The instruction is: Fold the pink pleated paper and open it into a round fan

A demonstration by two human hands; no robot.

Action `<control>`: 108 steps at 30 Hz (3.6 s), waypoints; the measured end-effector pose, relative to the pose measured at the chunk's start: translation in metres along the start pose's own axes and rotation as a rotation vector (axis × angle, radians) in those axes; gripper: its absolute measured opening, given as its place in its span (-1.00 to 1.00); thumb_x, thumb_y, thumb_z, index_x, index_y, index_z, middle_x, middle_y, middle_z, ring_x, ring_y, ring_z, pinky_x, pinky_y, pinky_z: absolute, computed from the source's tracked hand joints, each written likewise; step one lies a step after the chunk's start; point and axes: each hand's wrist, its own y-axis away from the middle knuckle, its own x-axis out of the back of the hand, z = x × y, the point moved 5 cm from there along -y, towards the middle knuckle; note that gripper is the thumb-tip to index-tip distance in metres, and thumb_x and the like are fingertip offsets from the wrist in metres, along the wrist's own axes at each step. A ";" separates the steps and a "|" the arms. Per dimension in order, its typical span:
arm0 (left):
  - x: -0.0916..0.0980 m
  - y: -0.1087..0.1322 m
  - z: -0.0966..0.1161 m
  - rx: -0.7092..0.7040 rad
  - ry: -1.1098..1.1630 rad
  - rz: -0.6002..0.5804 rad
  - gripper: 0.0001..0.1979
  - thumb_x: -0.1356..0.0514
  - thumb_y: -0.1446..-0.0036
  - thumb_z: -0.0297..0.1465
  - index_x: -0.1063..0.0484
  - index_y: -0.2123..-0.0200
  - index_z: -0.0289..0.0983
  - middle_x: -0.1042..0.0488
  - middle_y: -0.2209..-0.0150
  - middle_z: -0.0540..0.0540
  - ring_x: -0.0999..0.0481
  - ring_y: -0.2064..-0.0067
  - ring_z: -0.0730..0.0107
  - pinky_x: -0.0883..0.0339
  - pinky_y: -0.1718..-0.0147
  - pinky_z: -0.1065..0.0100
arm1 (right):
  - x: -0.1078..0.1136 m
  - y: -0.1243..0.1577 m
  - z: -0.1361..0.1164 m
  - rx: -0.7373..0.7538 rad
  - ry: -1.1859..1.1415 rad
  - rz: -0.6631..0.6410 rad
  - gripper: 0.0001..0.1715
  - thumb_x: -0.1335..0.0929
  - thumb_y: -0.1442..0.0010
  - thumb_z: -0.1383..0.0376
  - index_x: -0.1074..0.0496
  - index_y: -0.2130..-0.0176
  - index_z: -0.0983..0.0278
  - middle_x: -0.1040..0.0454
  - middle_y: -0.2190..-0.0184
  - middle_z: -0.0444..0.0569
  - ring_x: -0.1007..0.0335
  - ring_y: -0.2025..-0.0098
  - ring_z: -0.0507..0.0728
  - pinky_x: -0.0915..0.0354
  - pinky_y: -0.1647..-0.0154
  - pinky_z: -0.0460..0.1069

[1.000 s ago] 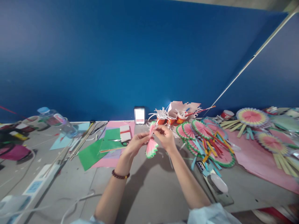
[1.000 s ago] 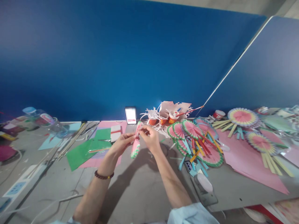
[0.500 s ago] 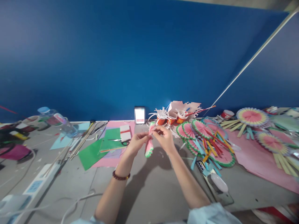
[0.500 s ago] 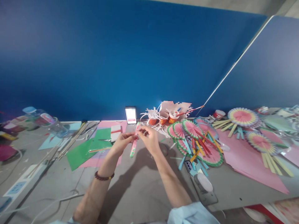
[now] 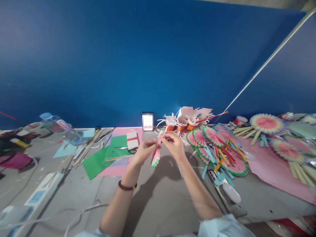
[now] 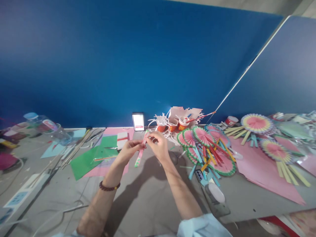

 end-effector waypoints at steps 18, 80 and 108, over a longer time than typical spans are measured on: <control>-0.001 0.004 0.004 0.009 -0.058 -0.035 -0.80 -0.29 0.08 -0.30 -0.60 0.42 -0.33 -0.60 0.43 -0.11 -0.50 0.38 0.35 -0.31 0.30 0.39 | 0.000 0.000 0.006 -0.085 -0.046 0.018 -0.89 -0.41 -0.03 0.25 -0.45 0.38 0.24 -0.47 0.37 -0.08 -0.40 0.41 0.05 -0.35 0.41 -0.06; -0.019 0.019 0.030 -0.122 -0.269 -0.161 -0.81 -0.16 -0.02 -0.39 -0.56 0.47 -0.33 -0.50 0.47 -0.04 -0.36 0.49 0.46 -0.17 0.50 0.45 | 0.002 -0.002 0.031 -0.561 -0.499 -0.130 -0.57 -0.45 0.01 0.08 -0.45 0.17 0.26 -0.57 0.31 -0.01 -0.51 0.29 0.16 -0.44 0.32 0.03; -0.020 0.010 0.010 -0.026 -0.339 -0.110 -0.74 -0.20 -0.03 -0.26 -0.59 0.41 -0.34 -0.60 0.44 -0.12 -0.51 0.41 0.33 -0.30 0.42 0.43 | 0.024 -0.009 0.027 -0.465 -0.533 0.101 -0.57 -0.54 0.19 0.22 -0.44 0.27 0.24 -0.48 0.55 -0.22 -0.44 0.45 0.03 -0.32 0.37 -0.07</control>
